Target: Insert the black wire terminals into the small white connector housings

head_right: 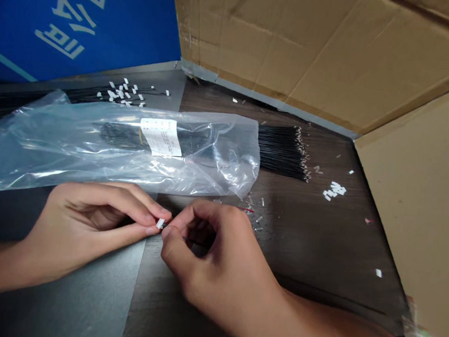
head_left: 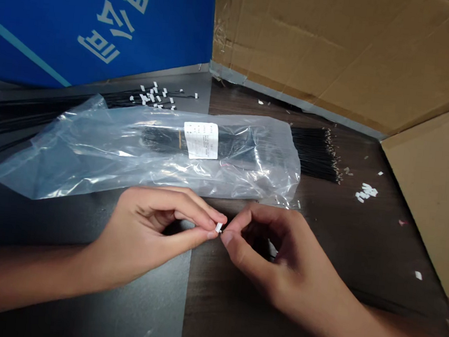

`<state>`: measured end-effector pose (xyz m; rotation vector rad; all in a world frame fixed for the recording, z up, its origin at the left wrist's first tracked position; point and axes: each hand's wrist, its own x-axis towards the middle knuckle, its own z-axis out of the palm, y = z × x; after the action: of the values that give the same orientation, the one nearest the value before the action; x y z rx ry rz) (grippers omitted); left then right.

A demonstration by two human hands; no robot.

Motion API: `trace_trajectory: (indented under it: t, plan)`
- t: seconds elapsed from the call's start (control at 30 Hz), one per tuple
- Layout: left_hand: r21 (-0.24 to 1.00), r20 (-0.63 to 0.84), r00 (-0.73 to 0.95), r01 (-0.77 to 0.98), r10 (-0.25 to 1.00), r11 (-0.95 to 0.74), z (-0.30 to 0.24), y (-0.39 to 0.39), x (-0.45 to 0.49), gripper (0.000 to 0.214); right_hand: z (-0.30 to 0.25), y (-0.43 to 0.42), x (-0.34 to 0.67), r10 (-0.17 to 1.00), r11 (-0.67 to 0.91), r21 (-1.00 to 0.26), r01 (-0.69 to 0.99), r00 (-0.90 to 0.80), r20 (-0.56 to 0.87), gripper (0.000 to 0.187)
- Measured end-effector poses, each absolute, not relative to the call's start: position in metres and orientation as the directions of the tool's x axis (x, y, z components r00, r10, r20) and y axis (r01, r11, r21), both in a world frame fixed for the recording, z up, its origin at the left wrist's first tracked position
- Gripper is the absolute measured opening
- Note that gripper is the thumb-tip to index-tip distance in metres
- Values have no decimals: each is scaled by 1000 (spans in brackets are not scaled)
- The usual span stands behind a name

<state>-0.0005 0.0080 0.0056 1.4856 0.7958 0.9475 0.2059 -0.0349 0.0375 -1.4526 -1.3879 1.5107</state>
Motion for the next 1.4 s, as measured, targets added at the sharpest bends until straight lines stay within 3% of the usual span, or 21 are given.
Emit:
trace_trajectory:
  t: [0.77,1.4]
  plan:
    - [990,128,495,-16,860,-138,3,8,-1,16,40,-33,204,930,-258,-925,278,-187,-315,8]
    - [948,256,493,39,831,-314,3,5,-2,19,40,-35,205,946,-214,-937,276,-179,-269,6]
